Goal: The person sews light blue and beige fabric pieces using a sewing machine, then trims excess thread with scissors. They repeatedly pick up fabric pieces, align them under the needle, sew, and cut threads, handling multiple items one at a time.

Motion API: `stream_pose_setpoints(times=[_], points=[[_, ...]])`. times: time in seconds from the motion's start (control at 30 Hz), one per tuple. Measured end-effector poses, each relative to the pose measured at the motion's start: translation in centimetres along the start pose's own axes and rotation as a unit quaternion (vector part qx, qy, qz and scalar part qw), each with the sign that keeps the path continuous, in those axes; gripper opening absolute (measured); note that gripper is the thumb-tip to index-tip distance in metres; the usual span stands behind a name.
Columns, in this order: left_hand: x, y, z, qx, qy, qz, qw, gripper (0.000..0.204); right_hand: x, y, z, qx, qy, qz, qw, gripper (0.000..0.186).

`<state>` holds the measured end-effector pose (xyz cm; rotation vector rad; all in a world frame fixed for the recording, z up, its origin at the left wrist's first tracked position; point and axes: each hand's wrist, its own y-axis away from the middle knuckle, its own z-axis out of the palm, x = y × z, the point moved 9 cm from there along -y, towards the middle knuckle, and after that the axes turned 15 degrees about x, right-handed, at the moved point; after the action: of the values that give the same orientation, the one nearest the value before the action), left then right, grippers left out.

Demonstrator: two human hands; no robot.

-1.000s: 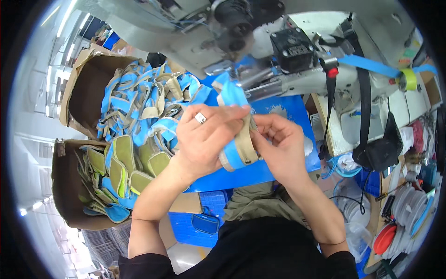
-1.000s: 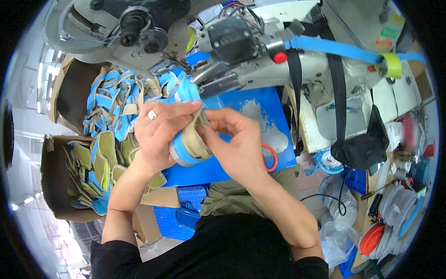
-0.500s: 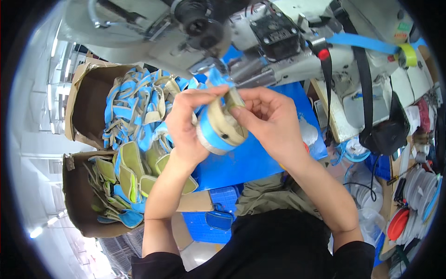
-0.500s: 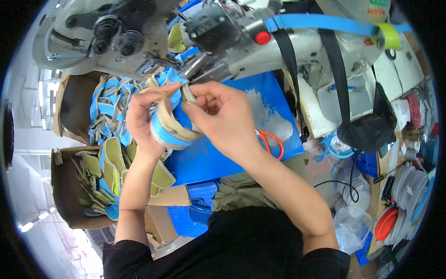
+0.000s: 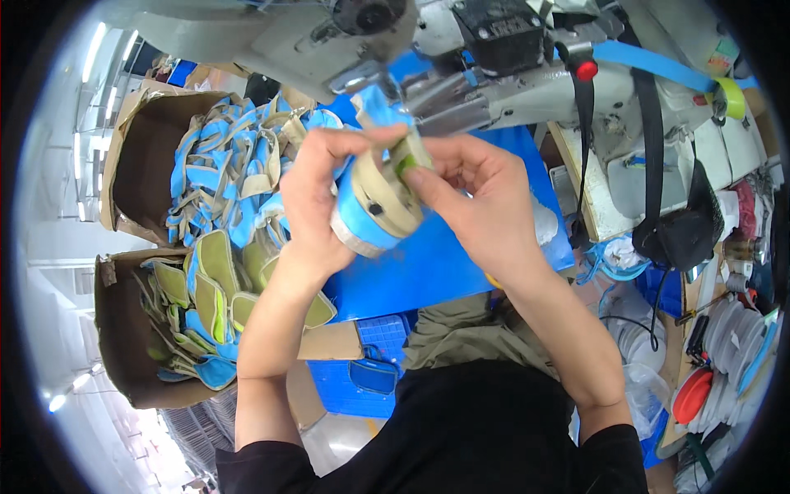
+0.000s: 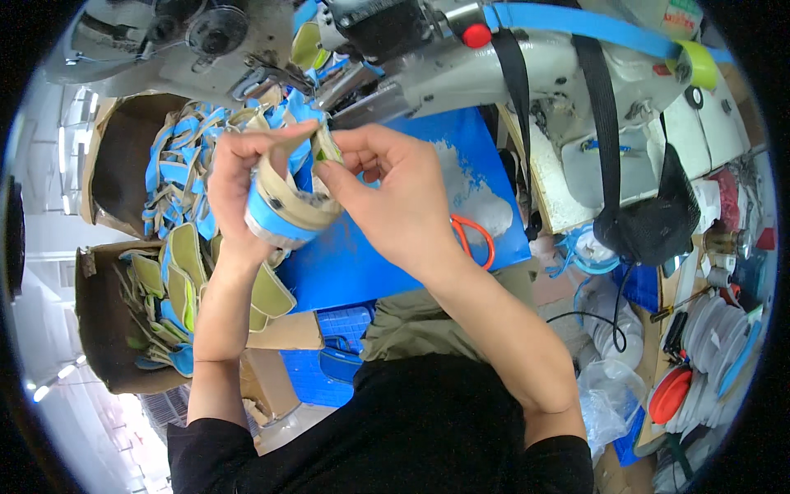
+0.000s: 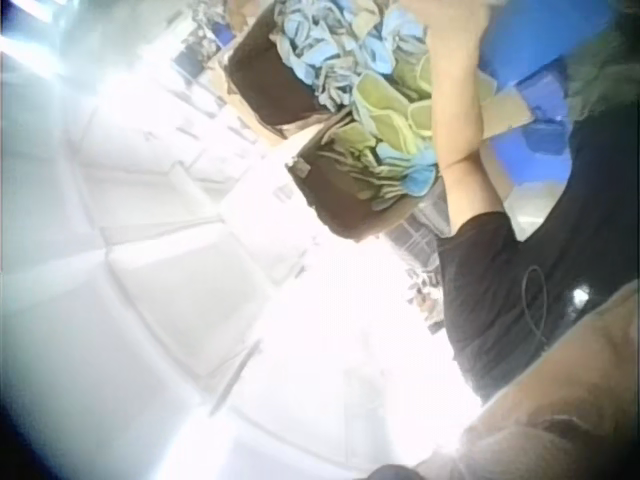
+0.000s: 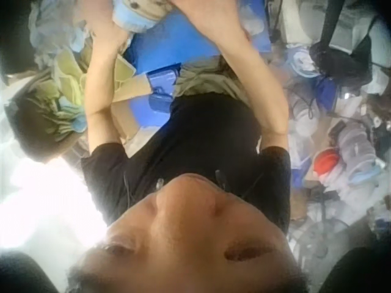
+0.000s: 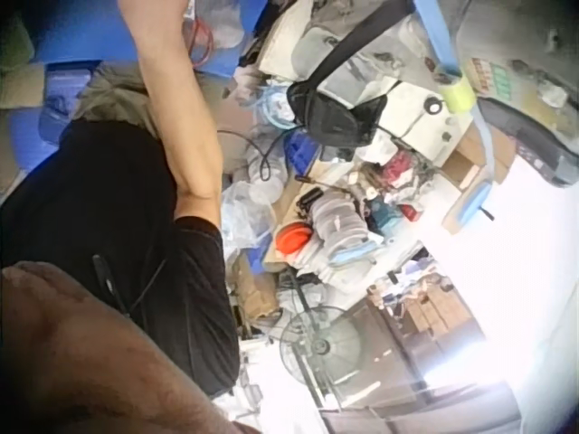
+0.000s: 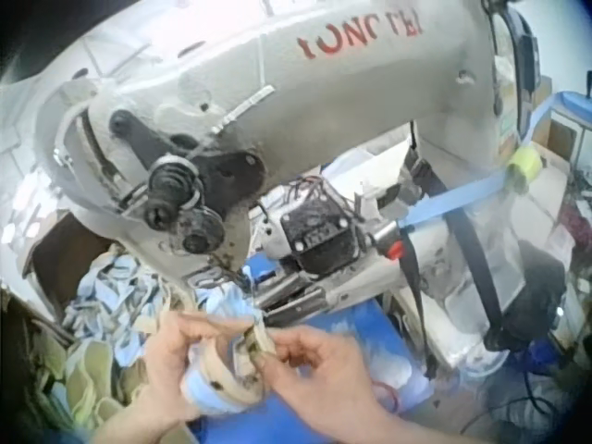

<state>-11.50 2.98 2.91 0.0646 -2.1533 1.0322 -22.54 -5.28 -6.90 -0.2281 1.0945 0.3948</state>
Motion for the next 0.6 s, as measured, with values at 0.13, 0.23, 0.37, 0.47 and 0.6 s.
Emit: stream_pose_setpoints(times=[0.13,0.23,0.37,0.47,0.6], points=[[2.5,-0.2,0.3,-0.013,-0.131,0.163,0.978,0.037,-0.1,0.4,0.1,0.007,-0.014,0.021,1.000,0.021],[3.5,-0.5,0.5,-0.021,-0.165,0.231,0.959,0.030,-0.3,0.7,0.1,0.020,-0.030,0.022,0.999,0.020],[3.6,-0.7,0.8,-0.018,-0.193,0.258,0.946,0.026,-0.7,0.1,0.4,0.025,-0.013,0.002,1.000,0.019],[3.3,-1.2,0.7,-0.005,-0.183,0.245,0.952,0.026,-1.1,-0.8,0.7,0.048,0.004,-0.010,0.999,0.019],[3.2,-0.3,0.8,0.007,-0.185,0.264,0.947,0.024,-1.4,-1.0,0.2,0.079,0.080,-0.110,0.988,0.023]])
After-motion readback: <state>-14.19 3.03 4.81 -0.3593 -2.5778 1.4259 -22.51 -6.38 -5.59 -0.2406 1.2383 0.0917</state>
